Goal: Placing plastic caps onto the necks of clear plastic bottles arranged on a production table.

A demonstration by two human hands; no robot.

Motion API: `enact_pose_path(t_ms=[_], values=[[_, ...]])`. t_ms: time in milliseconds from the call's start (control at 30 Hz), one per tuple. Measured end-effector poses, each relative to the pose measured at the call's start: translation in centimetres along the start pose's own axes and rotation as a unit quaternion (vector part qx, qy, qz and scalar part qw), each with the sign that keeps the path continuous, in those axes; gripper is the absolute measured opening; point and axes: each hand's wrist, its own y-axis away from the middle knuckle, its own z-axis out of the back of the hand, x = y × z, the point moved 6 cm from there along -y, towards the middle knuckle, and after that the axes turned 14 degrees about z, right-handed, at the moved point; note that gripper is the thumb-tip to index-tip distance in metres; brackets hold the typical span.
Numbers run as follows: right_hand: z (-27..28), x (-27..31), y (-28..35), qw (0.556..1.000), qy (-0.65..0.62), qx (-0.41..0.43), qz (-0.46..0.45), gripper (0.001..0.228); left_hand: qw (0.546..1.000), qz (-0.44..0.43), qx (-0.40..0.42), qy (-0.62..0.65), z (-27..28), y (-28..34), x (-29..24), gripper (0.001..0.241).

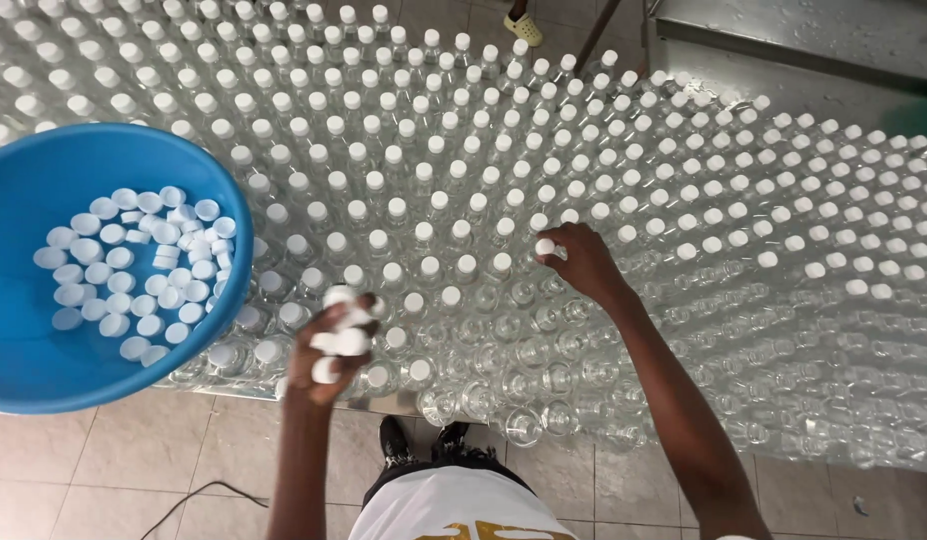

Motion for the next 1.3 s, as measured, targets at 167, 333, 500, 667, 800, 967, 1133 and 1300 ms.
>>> enact_pose_path(t_ms=[167, 333, 500, 667, 800, 967, 1133, 1300], values=[[-1.4, -0.1, -0.8, 0.998, 0.026, 0.039, 0.037, 0.036, 0.993, -0.036, 0.112, 0.009, 0.7, 3.3, -4.4, 0.035], [-1.1, 0.2, -1.5, 0.996, 0.009, 0.087, 0.023, 0.035, 0.995, -0.099, 0.032, 0.002, 2.4, 2.8, -4.4, 0.026], [-2.8, -2.7, -2.3, 0.971, -0.133, 0.177, -0.086, 0.039, 0.995, -0.084, -0.061, -0.01, 4.4, 0.6, -2.4, 0.019], [-3.2, -3.6, -3.3, 0.964, -0.195, 0.177, -0.044, 0.037, 0.991, -0.065, -0.117, -0.02, 3.6, -1.6, -1.0, 0.018], [-2.2, -2.6, -3.8, 0.964, -0.203, 0.172, -0.024, 0.033, 0.993, -0.052, -0.104, -0.002, 4.1, -3.5, 0.6, 0.016], [-2.6, -2.8, -3.2, 0.973, -0.174, 0.153, -0.019, 0.033, 0.993, -0.033, -0.111, -0.017, 2.4, -3.6, 2.4, 0.014], [-1.9, -0.1, -2.4, 0.985, -0.018, 0.169, -0.015, 0.036, 0.99, -0.002, -0.126, -0.065, 2.5, -4.2, 4.9, 0.016], [4.9, 18.7, 0.8, 0.952, -0.248, 0.01, 0.179, 0.049, 0.969, 0.052, -0.16, -0.179, 0.7, -4.1, 7.8, 0.02]])
